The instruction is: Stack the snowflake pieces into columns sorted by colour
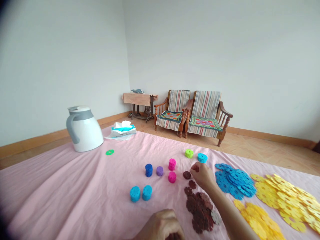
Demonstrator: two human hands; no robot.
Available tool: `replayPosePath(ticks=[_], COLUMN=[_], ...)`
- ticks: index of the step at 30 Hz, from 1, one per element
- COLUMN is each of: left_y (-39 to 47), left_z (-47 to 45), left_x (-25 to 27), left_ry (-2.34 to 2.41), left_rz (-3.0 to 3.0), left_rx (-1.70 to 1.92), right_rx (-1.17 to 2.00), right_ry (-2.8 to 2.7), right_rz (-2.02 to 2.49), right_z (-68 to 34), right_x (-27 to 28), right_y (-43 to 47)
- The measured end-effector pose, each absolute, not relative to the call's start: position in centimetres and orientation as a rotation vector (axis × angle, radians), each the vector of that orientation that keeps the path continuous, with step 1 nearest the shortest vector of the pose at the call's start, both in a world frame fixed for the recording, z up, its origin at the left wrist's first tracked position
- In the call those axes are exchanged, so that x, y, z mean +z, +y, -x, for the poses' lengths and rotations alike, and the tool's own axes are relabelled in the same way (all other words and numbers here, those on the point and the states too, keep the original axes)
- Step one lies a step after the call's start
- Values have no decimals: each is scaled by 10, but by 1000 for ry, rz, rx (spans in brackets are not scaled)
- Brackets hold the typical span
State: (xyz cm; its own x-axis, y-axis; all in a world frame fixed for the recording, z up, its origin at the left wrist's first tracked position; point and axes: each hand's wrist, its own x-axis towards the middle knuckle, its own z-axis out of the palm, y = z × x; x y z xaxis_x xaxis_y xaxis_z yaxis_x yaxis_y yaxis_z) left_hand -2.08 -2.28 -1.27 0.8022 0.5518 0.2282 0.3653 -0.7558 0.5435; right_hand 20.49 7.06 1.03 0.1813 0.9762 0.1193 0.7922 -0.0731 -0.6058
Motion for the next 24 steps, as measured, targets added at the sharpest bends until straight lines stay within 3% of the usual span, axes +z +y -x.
replayPosePath(ticks=[11, 24], left_y=[-23, -20], left_z=[21, 20], left_x=[-10, -16], left_ry=[661, 647], left_rz=[-2525, -2575], left_rx=[519, 512], right_rx=[212, 275], right_ry=[-1950, -1899], right_rz=[1920, 1942], right_z=[-190, -180], right_x=[13, 13], right_y=[53, 55])
